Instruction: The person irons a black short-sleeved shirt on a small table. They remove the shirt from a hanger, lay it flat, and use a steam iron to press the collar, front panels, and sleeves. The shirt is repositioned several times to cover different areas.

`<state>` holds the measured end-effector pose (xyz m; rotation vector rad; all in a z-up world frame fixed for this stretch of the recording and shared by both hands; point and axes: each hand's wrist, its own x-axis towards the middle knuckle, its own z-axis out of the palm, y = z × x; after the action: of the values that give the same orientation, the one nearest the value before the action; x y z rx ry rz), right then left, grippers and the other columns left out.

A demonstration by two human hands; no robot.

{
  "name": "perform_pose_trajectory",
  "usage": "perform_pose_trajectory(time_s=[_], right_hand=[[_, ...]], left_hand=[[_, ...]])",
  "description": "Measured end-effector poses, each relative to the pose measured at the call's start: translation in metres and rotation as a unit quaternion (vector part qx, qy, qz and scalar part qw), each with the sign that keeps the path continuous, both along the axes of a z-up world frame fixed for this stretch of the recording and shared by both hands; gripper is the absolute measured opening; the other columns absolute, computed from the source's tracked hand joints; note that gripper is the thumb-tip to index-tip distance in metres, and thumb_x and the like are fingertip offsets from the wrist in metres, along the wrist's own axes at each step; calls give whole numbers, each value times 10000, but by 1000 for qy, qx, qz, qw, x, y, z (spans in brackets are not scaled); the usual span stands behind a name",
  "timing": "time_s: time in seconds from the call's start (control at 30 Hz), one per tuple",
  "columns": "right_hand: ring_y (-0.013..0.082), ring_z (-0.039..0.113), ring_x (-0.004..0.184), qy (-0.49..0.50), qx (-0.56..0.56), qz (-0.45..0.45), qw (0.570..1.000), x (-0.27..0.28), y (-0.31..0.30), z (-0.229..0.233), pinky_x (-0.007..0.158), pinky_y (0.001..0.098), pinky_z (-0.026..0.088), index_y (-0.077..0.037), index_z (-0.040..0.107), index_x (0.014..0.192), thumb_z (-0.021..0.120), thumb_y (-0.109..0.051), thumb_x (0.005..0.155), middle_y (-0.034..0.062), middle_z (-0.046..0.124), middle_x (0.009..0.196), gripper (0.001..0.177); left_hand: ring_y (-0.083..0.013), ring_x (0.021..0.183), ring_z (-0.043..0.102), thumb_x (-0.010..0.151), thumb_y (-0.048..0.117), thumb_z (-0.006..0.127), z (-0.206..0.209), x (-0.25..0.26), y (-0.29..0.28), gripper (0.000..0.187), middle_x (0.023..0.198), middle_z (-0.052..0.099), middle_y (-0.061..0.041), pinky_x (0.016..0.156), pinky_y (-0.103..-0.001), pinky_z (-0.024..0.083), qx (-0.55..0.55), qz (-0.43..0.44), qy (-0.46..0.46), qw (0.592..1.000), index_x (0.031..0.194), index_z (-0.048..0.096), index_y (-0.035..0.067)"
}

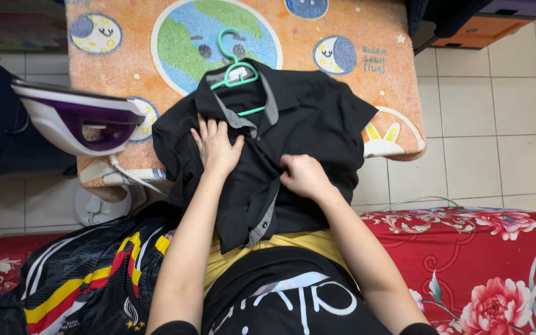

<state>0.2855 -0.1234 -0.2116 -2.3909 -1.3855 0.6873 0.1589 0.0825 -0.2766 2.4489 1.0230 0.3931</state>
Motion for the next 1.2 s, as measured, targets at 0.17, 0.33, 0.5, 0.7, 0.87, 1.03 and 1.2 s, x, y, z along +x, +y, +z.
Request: perform_pose_trajectory(time_s=[0.17,0.33,0.5,0.7,0.87,1.03,1.2], right_hand=[[344,704,798,12,68,-4,998,-11,2,9,712,439,568,-70,685,989,749,-158,766,158,681,879,248],[337,692,825,9,242,-36,970,-17,40,-10,719,420,571,-49,665,1041,760,-147,839,139,648,955,244],[326,670,726,-14,248,-132,960,-20,78,-38,647,430,552,-24,649,923,846,-208,771,146,645,844,310],[286,669,696,-47,288,-179,939,-22,79,-56,636,404,549,-37,653,857,834,-171,759,118,652,801,246],[240,704,686,15,285,-212,935,-23,71,-49,644,371,574,-62,701,882,785,-174,832,86,673,839,148],[293,680,693,-58,281,-183,940,-28,73,-43,605,403,544,-32,697,852,829,-185,764,104,669,827,220],[281,695,686,-41,264,-192,944,-19,77,-47,616,388,555,-28,723,827,825,-162,771,106,696,825,178]], left_hand=[[-417,1424,395,851,165,704,13,6,-33,336,1386,529,-215,1224,-642,264,80,36,-100,991,1140,671,-3],[-356,1040,658,904,-3,612,9,19,-48,221,1157,634,-158,912,-417,543,-124,-12,-246,961,1112,686,-3],[-308,992,739,934,-66,543,-6,11,-36,240,1124,656,-143,851,-371,609,-151,-44,-356,921,1126,672,-3],[-325,989,713,895,-58,615,-8,-1,-44,224,1165,657,-152,821,-375,589,-123,-40,-331,935,1104,675,-4],[-350,1042,682,850,-32,690,-3,3,-46,230,1160,645,-147,878,-399,568,-61,-67,-329,940,1077,679,4],[-310,1067,695,831,-81,655,-7,0,-45,328,1206,650,-143,900,-373,575,-89,-93,-324,937,1139,716,15],[-272,1034,701,841,-77,674,-1,0,-42,312,1172,655,-120,875,-353,582,-123,-92,-330,931,1126,736,34]])
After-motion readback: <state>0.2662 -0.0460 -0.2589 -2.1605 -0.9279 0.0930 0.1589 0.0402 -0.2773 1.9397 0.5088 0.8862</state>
